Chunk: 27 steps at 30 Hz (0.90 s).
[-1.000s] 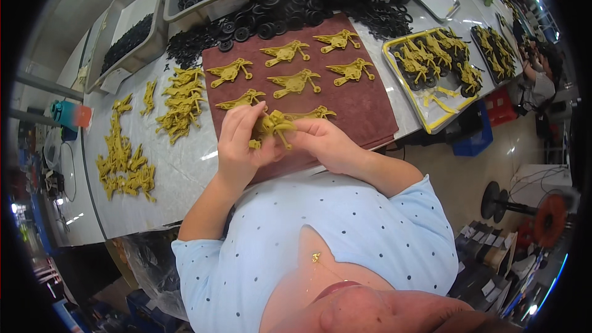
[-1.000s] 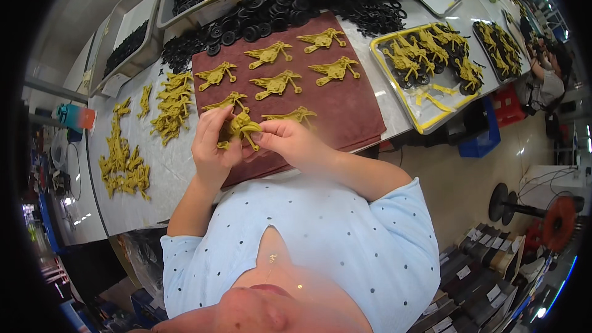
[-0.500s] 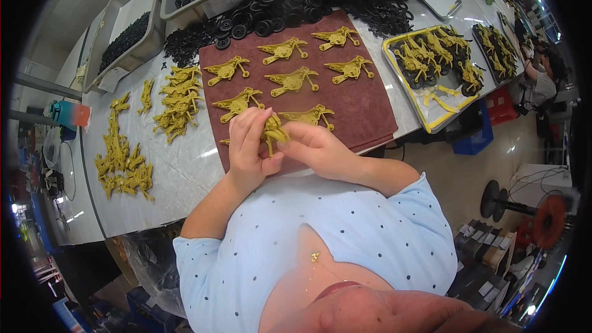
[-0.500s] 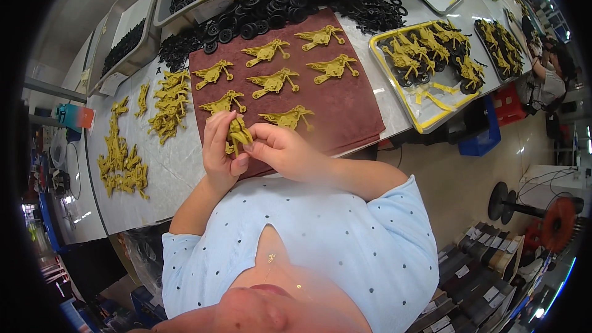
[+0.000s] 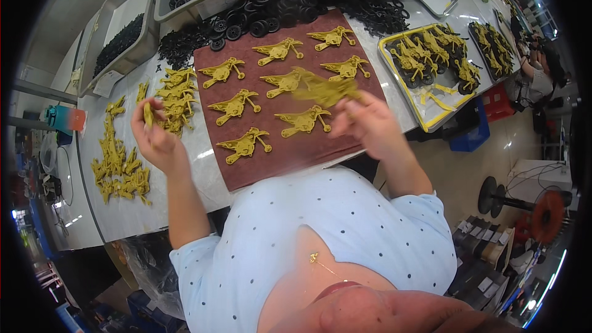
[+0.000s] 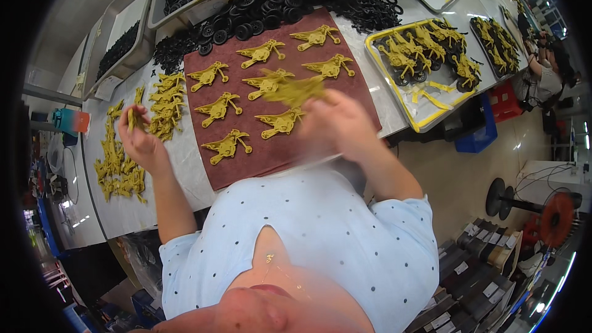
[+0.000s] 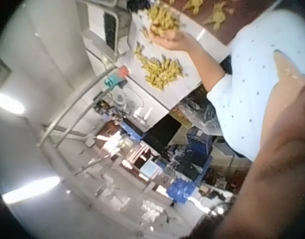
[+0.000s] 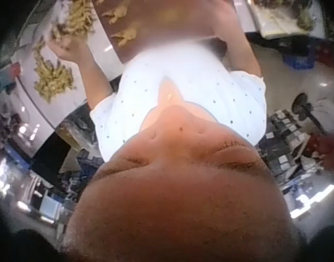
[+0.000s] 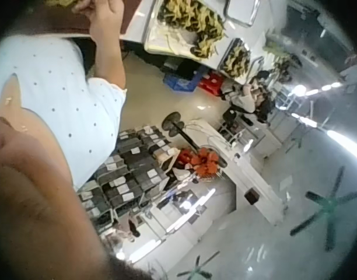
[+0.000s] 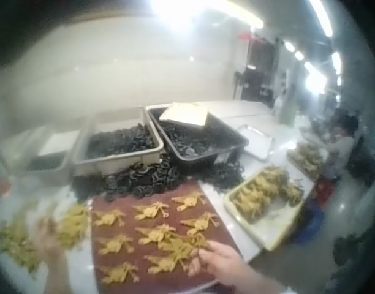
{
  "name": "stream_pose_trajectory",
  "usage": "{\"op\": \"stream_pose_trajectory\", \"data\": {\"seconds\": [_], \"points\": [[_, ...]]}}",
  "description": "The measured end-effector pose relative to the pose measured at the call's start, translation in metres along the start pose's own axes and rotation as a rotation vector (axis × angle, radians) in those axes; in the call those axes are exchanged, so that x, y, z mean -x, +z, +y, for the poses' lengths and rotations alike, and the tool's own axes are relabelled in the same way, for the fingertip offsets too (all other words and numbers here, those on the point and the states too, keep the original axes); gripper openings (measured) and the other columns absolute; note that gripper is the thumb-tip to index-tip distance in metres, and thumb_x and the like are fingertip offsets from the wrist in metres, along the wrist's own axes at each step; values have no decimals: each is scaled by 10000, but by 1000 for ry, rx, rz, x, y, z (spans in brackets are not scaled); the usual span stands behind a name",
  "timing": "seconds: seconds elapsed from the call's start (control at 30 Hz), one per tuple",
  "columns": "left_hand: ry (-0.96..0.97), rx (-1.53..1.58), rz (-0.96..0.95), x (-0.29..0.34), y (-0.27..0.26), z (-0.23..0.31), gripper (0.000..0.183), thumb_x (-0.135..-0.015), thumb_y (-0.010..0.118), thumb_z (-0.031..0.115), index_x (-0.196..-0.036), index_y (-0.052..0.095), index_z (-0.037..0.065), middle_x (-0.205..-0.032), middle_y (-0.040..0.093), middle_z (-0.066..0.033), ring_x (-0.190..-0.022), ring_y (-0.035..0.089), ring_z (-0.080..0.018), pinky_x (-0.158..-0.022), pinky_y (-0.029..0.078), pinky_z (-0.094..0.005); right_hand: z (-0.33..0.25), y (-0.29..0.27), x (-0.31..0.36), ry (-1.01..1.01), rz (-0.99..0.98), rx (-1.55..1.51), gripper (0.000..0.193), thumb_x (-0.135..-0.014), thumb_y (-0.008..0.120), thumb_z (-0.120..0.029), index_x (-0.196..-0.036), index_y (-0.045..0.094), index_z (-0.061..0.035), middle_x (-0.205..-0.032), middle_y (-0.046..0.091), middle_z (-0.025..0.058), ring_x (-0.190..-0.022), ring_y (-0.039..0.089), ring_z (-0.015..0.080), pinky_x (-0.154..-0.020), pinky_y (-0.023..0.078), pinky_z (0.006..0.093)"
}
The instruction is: The person places assembled toy motorcycles onto a tray, arranges toy motorcycle frames across a cloth mat, and attaches small black parts to the frames by hand.
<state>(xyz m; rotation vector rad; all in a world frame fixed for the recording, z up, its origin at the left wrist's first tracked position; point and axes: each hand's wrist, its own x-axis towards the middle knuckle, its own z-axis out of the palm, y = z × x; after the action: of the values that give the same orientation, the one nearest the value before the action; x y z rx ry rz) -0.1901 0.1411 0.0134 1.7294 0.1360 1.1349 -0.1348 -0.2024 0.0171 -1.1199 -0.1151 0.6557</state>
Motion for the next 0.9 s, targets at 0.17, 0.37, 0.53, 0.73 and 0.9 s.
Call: {"op": "stream_pose_trajectory", "data": {"seconds": [0.17,0.37,0.53,0.73,0.9], "points": [[343,-983,-337,-25,-40,-46,500,-823,655,295,-1185,480,-2,-1071,538,-136,-992,493,-288,-886,386,-381,-31,-84,10,193,83,-256,153,-927,470,-154,-900,523,-13,-578,367,-23,-489,352,88,-476,319,255],[196,-1140,-506,-8,-40,-77,615,-754,734,280,-1250,456,46,-1191,501,-111,-1153,446,-286,-960,331,-436,-9,-97,-4,399,284,161,201,-921,497,-220,-860,525,-30,-527,339,-42,-433,316,78,-418,281,251],[290,-1165,-460,-4,-21,-48,669,-719,744,274,-1284,453,66,-1249,468,-114,-1191,425,-300,-970,321,-446,-2,-75,-3,181,509,1135,324,-917,525,-298,-875,533,23,-600,586,123,-498,569,258,-490,447,382],[327,-510,-812,36,62,30,441,-699,707,41,-1117,565,36,-1187,524,-147,-1108,510,-335,-919,407,-436,9,-67,5,79,648,1532,394,-868,611,-321,-1092,496,-18,-860,655,205,-813,622,396,-707,482,462],[380,-435,-1029,72,98,36,486,-707,727,132,-1151,547,51,-1162,535,-114,-1124,497,-276,-926,383,-393,23,-83,5,-145,547,1517,295,-848,633,-218,-1014,530,4,-887,636,215,-829,601,403,-713,469,459]]}}
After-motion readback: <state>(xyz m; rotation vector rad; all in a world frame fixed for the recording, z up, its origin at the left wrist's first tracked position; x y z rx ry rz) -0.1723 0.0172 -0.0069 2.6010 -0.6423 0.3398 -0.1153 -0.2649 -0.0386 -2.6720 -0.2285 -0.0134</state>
